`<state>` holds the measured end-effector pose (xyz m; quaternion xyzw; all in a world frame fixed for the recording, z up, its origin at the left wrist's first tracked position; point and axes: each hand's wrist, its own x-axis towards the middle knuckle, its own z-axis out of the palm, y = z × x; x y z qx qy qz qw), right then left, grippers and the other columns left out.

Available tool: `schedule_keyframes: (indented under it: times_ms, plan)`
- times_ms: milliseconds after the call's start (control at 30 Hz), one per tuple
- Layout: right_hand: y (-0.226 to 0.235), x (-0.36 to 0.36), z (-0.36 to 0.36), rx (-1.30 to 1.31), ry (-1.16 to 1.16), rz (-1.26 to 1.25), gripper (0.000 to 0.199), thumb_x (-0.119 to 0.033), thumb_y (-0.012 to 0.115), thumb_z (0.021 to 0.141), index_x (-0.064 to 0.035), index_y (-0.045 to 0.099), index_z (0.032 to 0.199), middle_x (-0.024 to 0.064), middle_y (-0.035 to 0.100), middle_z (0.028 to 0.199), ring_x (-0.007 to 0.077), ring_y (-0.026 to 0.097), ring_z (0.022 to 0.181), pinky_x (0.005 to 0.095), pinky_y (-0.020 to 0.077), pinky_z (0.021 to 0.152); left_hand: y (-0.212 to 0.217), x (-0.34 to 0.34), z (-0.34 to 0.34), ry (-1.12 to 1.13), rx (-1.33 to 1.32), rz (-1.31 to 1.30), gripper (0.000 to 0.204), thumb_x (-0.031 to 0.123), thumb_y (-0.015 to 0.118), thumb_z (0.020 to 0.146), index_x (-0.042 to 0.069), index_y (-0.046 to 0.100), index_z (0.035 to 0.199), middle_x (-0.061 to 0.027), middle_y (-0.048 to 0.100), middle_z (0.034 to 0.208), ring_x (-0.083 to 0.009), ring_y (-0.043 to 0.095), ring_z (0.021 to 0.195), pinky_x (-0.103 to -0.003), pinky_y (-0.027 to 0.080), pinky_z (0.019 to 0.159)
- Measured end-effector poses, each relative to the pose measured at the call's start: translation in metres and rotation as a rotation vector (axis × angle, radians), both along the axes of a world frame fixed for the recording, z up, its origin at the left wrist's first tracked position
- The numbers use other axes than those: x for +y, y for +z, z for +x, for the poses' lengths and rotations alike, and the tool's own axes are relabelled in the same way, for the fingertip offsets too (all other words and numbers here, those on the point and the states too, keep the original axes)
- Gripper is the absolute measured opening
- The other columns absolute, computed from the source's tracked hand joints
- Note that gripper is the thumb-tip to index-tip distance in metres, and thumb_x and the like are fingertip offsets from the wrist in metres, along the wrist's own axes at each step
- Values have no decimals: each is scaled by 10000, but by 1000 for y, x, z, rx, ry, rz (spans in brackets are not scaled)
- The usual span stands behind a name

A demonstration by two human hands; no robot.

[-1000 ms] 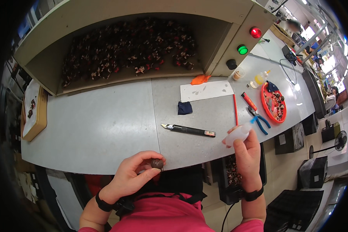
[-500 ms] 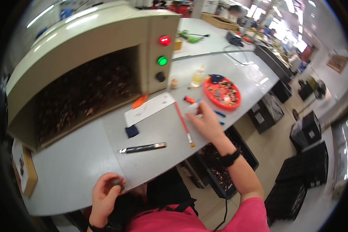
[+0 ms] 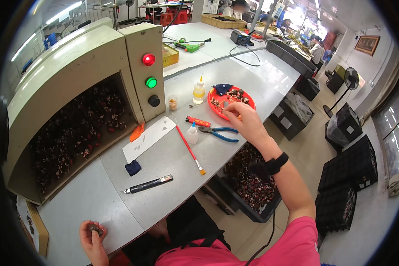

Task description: Assembling, cleaning, and gluing small figurine components at a workshop station.

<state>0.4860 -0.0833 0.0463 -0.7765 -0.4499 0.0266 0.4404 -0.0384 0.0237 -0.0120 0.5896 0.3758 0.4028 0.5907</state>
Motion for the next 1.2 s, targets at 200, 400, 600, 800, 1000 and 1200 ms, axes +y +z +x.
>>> schedule_keyframes:
  times_ms: [200,400,600,800,1000,1200]
  plan:
    - [-14,48,-15,-503,308,-258,140,-162,621,871,-55,665,950,107,633,905,282,605,887,370,483,794,-1,2,-3,-10,32,-1,307,19,520,949,-4,499,1254,-104,602,1108,-186,593,978,-340,503,887]
    - [-22,64,-11,-675,298,-460,182,-192,601,857,-101,678,994,92,642,890,282,634,892,384,519,773,-1,-3,5,72,10,-68,310,6,524,898,49,497,1203,-82,579,1067,-154,591,929,-291,519,801]
    - [-10,56,-1,-595,133,-384,215,-115,579,798,-26,635,986,152,641,912,317,626,908,400,509,779,5,-6,15,65,-36,-64,286,4,538,888,25,507,1172,-96,581,1029,-165,593,909,-319,499,859]
    - [21,6,-23,-114,89,-142,260,-113,508,895,21,515,1119,198,602,1010,284,614,971,365,470,864,5,-8,4,7,49,-60,305,30,544,941,-2,512,1242,-92,610,1103,-172,596,974,-309,494,885]
    - [41,-3,-49,-184,154,-255,323,-296,526,940,11,570,1031,166,585,955,295,586,911,382,452,817,-7,-5,-4,-21,17,-36,324,27,547,938,2,505,1258,-92,609,1113,-173,599,983,-308,495,884]
    - [29,20,-32,-211,97,-249,474,-436,512,935,-6,596,754,147,581,765,302,565,755,406,439,699,-1,-9,3,-17,-29,-36,318,13,547,935,3,513,1251,-97,611,1119,-178,600,987,-313,495,886]
